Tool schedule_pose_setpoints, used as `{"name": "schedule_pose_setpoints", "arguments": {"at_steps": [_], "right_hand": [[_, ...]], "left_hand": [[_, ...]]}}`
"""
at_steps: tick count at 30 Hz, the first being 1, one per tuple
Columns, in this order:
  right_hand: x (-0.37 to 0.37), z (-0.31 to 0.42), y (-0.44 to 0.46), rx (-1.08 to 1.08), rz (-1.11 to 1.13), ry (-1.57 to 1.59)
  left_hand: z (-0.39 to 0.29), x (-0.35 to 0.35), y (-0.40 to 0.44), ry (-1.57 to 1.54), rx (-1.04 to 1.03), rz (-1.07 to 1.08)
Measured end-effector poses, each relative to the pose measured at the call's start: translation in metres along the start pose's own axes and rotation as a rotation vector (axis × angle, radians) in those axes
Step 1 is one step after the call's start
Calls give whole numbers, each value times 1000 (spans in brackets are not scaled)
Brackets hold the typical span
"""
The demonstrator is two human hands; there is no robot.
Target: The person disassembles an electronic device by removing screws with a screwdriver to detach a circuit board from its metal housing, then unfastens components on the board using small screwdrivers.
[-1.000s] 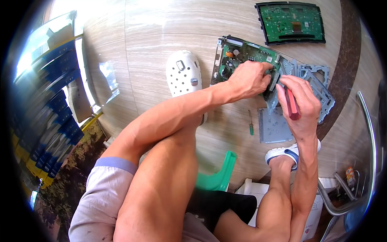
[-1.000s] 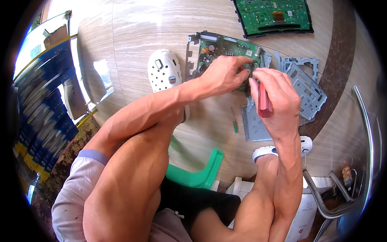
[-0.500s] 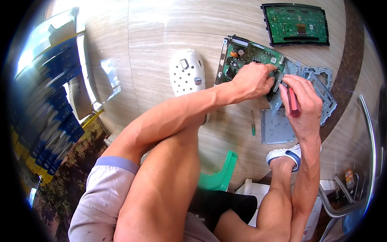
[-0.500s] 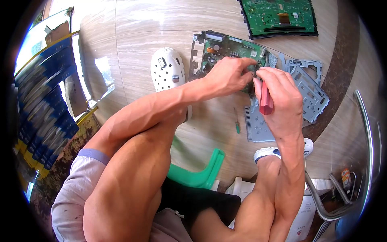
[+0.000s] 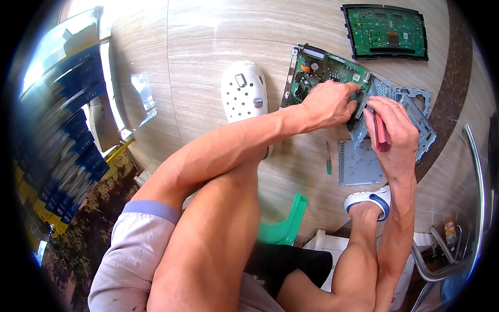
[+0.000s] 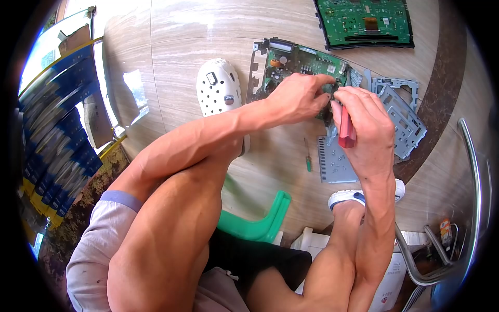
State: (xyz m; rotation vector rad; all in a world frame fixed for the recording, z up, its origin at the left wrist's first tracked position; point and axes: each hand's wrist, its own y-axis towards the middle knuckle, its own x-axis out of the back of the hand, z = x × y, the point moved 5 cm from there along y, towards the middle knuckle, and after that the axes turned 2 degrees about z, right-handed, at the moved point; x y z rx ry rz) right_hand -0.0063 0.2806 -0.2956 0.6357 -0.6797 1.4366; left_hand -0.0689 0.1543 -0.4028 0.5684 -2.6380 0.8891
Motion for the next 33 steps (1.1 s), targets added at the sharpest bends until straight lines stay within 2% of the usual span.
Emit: {"name": "schedule_pose_setpoints", "arguments": {"at_steps": [33], "right_hand": [[3,3,1,60,84,7]], "left_hand": [[3,-3,-2,21,-21,4]]}}
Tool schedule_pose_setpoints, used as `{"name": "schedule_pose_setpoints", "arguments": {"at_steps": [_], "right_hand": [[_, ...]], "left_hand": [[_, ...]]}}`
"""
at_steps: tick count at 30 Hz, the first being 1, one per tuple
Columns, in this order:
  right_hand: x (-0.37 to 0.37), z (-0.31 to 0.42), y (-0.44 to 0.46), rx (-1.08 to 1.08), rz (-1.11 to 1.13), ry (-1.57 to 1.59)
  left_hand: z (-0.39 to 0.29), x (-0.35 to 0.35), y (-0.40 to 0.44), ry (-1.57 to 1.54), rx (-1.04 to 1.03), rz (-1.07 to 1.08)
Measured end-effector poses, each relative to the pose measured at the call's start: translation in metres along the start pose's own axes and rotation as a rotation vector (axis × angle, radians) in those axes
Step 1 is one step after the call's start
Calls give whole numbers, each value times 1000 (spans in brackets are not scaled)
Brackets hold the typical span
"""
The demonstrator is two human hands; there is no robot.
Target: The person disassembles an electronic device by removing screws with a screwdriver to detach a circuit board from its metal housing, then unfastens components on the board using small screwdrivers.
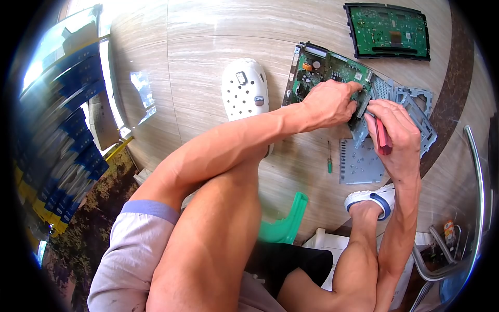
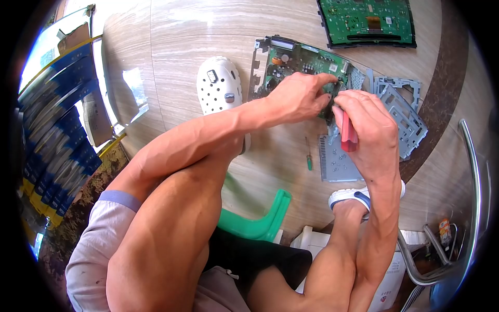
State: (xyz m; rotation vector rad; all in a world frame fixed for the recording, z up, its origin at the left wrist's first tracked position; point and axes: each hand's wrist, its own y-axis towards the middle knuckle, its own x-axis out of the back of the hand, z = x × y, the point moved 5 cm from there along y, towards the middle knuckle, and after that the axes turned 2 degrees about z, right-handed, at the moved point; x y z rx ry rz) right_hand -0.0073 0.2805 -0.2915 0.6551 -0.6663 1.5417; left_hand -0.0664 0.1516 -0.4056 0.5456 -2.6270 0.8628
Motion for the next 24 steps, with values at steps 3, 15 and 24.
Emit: {"name": "schedule_pose_setpoints", "arguments": {"at_steps": [3,15,24], "right_hand": [[0,-1,0,1,13,4],[-3,3,0,-5,31,0],[-4,-2,1,11,-3,-2]], "left_hand": [[0,0,0,-16,17,15],[0,0,0,-3,13,13],[-10,7,-2,148,-98,-50]]}}
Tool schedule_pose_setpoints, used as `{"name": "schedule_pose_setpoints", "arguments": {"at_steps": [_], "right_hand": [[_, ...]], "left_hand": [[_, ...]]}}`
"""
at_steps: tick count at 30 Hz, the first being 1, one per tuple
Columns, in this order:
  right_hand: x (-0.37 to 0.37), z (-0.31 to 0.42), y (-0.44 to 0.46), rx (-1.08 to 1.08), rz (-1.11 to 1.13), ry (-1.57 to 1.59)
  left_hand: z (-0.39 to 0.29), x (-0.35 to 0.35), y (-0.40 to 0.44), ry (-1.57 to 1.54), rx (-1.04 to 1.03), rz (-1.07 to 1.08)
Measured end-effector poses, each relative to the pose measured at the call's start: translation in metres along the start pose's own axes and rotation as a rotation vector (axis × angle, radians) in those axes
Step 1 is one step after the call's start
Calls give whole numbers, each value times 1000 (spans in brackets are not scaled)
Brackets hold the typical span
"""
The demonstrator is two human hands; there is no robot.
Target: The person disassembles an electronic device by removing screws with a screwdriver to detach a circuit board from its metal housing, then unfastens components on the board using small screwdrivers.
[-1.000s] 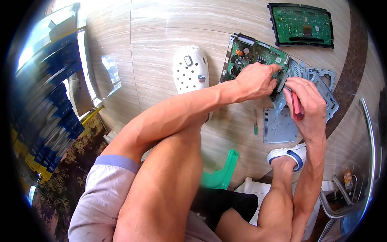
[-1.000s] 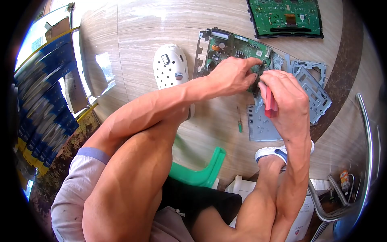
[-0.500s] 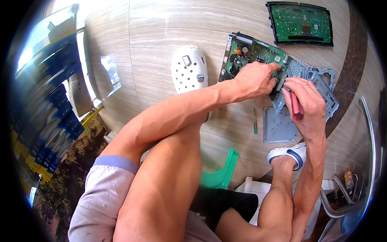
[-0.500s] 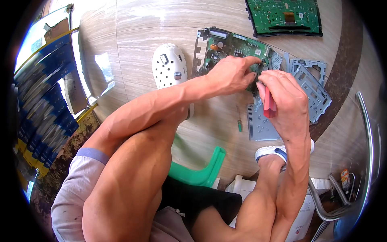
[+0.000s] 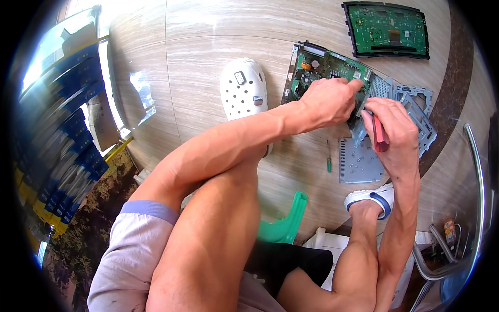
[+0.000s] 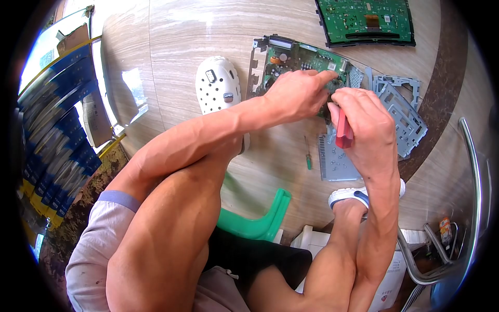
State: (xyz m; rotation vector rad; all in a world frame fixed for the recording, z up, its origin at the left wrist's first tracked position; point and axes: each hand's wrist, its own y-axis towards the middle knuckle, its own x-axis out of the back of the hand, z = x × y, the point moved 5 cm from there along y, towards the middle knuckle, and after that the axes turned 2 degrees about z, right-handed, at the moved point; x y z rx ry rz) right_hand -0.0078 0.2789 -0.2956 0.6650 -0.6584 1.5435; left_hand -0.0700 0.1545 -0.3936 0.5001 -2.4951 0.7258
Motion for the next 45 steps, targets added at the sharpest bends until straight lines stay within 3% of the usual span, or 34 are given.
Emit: {"name": "schedule_pose_setpoints", "arguments": {"at_steps": [9,33,45], "right_hand": [[1,-1,-1,-24,-23,-7],[13,15,-31,-123,-189,-7],[2,22,-41,-43,-260,-41]], "left_hand": [[-8,3,-2,371,-223,55],[-1,8,2,503,-251,127],[-3,10,7,507,-255,181]]}}
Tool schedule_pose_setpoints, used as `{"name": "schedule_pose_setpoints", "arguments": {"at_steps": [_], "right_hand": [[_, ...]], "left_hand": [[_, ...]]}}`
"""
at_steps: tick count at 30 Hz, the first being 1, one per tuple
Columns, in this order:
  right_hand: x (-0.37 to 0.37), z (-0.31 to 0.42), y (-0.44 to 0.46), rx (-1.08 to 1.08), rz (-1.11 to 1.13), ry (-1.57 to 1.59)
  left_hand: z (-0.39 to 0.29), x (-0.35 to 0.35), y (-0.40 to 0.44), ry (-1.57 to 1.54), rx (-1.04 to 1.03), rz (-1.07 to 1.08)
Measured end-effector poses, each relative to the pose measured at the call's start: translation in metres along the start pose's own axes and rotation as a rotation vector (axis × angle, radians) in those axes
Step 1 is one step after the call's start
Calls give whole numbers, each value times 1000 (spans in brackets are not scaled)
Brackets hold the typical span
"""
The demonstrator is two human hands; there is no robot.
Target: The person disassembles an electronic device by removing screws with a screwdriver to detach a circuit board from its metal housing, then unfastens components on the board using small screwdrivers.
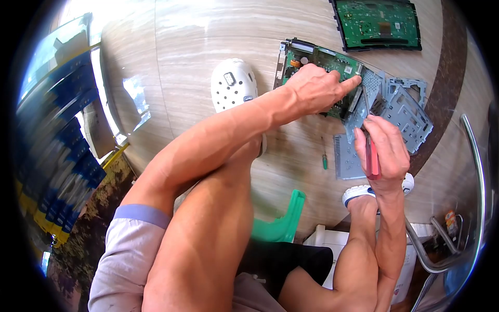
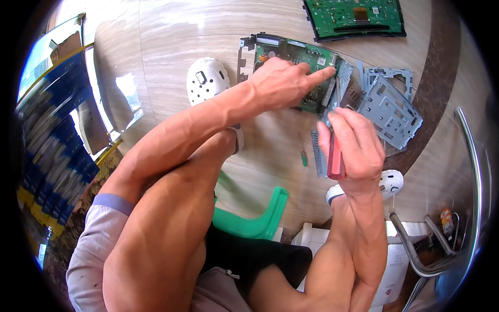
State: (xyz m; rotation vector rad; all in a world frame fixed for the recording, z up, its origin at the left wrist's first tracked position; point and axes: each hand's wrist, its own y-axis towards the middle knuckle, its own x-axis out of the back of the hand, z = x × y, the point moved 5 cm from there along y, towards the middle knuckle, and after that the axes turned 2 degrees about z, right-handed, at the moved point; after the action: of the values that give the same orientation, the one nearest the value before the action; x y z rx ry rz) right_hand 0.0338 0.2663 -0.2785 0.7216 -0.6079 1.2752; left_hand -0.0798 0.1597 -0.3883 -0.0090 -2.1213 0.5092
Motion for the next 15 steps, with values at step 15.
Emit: {"name": "schedule_pose_setpoints", "arguments": {"at_steps": [15], "right_hand": [[-2,-3,-3,2,-6,7]], "left_hand": [[8,23,15,-76,57,139]]}}
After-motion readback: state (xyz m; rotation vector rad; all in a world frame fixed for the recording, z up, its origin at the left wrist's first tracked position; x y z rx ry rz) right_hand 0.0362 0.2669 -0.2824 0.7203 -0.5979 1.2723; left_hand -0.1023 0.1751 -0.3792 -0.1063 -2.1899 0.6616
